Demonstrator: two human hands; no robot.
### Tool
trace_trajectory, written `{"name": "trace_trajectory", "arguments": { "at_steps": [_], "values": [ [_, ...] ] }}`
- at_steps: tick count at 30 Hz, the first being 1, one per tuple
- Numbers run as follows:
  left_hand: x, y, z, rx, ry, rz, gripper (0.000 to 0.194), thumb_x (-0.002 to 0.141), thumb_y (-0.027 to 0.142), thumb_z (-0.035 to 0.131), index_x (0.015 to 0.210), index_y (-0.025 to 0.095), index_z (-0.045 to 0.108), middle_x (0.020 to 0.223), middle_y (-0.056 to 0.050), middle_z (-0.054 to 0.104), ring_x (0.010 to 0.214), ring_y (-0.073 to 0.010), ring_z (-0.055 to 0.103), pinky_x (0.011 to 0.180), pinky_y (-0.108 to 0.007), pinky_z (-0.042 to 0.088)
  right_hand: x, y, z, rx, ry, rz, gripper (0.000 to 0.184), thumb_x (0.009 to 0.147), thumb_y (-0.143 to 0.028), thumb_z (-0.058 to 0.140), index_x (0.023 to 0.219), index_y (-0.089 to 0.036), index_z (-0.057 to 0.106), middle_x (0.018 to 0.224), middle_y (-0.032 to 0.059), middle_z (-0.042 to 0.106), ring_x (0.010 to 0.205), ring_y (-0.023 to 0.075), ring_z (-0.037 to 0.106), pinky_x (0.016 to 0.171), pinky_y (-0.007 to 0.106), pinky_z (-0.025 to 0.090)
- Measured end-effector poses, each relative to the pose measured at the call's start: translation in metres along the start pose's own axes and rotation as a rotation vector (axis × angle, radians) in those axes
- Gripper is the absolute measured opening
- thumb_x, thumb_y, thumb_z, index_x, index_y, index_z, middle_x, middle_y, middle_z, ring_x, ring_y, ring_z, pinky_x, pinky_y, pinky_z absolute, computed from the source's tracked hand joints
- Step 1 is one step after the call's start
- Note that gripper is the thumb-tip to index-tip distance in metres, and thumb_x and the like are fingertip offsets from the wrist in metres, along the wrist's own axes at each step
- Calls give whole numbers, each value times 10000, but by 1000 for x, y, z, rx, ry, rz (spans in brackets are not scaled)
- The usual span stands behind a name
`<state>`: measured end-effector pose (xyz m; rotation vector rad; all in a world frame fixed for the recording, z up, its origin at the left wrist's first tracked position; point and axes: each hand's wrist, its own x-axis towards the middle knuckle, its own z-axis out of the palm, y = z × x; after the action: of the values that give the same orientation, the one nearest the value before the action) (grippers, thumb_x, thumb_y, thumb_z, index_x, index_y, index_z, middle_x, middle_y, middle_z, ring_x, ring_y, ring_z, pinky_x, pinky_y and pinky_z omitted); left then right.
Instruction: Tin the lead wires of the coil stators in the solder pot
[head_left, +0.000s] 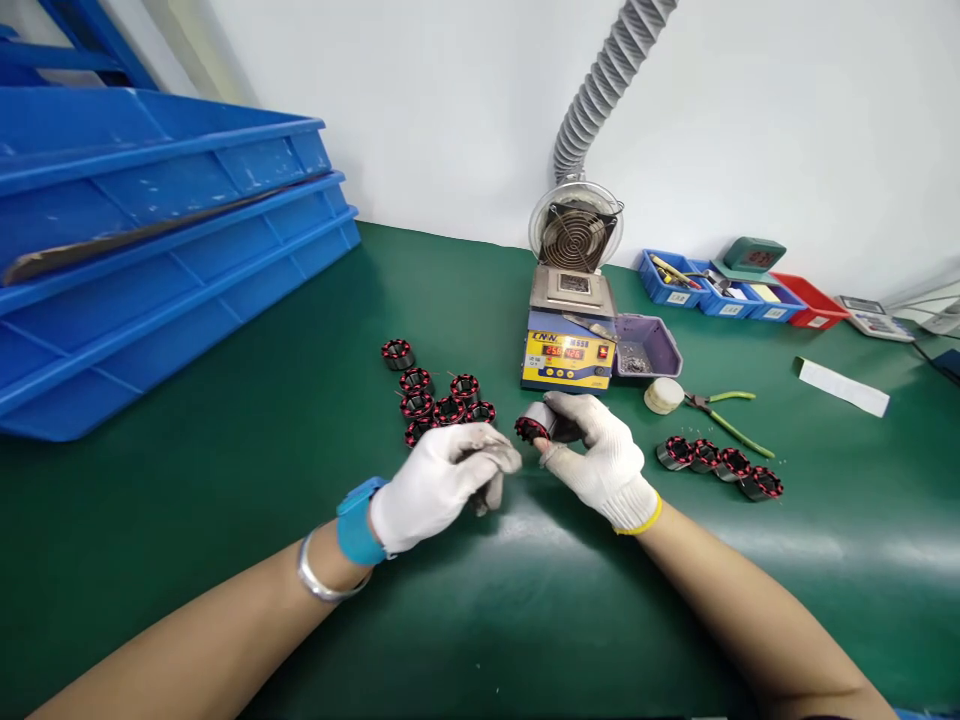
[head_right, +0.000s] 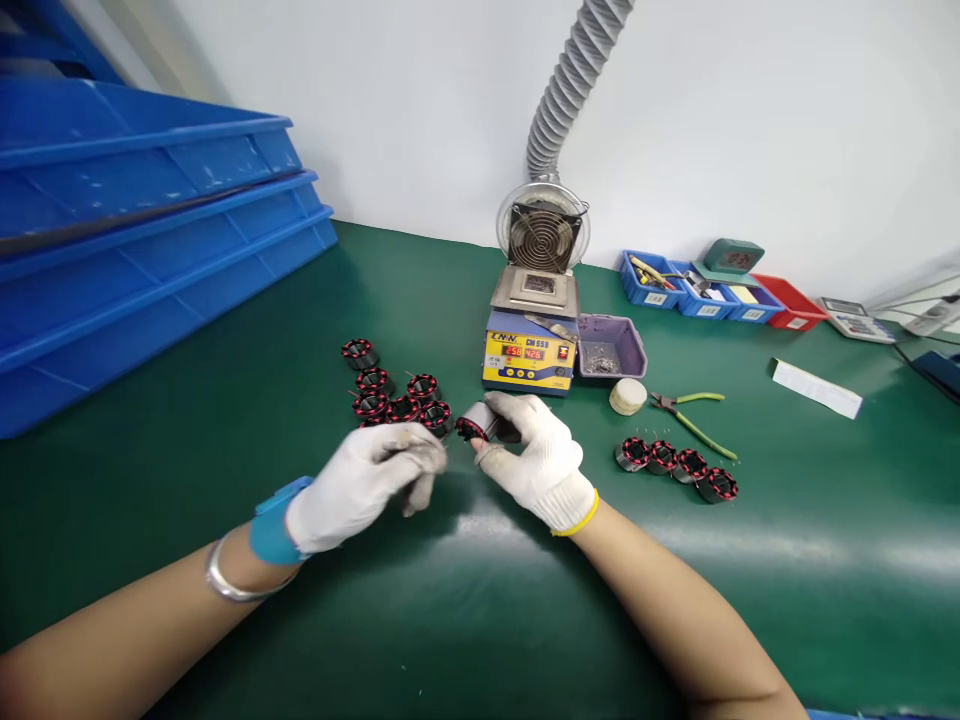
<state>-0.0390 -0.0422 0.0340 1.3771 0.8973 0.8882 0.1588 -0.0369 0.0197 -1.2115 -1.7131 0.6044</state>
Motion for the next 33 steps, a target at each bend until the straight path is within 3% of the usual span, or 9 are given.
{"name": "trace_trajectory", "arguments": {
  "at_steps": [4,6,9,12,14,21,24,28,33],
  "values": [
    [2,0,-9,-22,300,184,228,871,365,530,766,163,541,479,22,567,420,-114,515,468,-239,456,3,6,1,97,36,95,422,719,-270,704,1133,-215,643,996,36,660,783,157,645,692,292,581],
    [6,-6,-8,-8,379,207,340,856,497,533,825,159,549,582,-4,611,486,-129,564,466,-241,456,3,3,2,130,41,104,436,712,-272,708,1138,-212,641,989,35,660,792,160,648,696,292,585],
    [10,-14,1,50,297,136,483,758,617,596,878,151,560,694,-29,634,536,-140,588,422,-231,430,-1,-5,5,137,47,91,437,711,-265,705,1140,-217,644,989,31,657,796,156,647,699,284,586],
    [7,-17,11,145,159,21,338,785,492,635,774,166,545,610,0,596,503,-118,548,422,-216,412,-3,-10,7,129,31,78,427,715,-280,708,1135,-227,648,991,24,658,789,148,647,711,279,586],
    [1,-16,13,222,112,35,244,843,364,593,706,167,548,571,8,577,487,-103,524,451,-216,427,-4,-10,8,121,18,77,433,720,-290,711,1143,-229,645,989,22,658,787,144,647,719,277,586],
    [-19,-22,9,141,375,426,67,883,235,561,868,182,600,618,10,629,520,-116,591,532,-229,504,11,-1,-3,123,114,133,439,704,-316,716,1120,-192,651,982,39,685,827,174,666,732,291,588],
    [-13,-36,18,215,176,326,115,881,260,557,939,175,606,708,-14,668,592,-126,627,584,-235,532,41,2,-24,52,153,103,435,752,-344,668,1154,-185,625,1022,44,688,904,188,664,810,310,572],
    [3,-46,32,432,-169,151,173,851,295,572,973,184,626,853,-39,713,759,-158,669,725,-265,544,111,-4,-63,-441,92,20,435,814,-340,584,1228,-203,584,1134,42,655,1042,225,609,924,383,510],
    [13,-43,30,466,-179,77,231,857,372,554,975,187,626,891,-46,718,797,-175,670,751,-281,534,197,-11,-86,-1003,0,-20,430,828,-358,556,1223,-189,581,1146,106,624,1062,310,570,894,436,478]
  ]
}}
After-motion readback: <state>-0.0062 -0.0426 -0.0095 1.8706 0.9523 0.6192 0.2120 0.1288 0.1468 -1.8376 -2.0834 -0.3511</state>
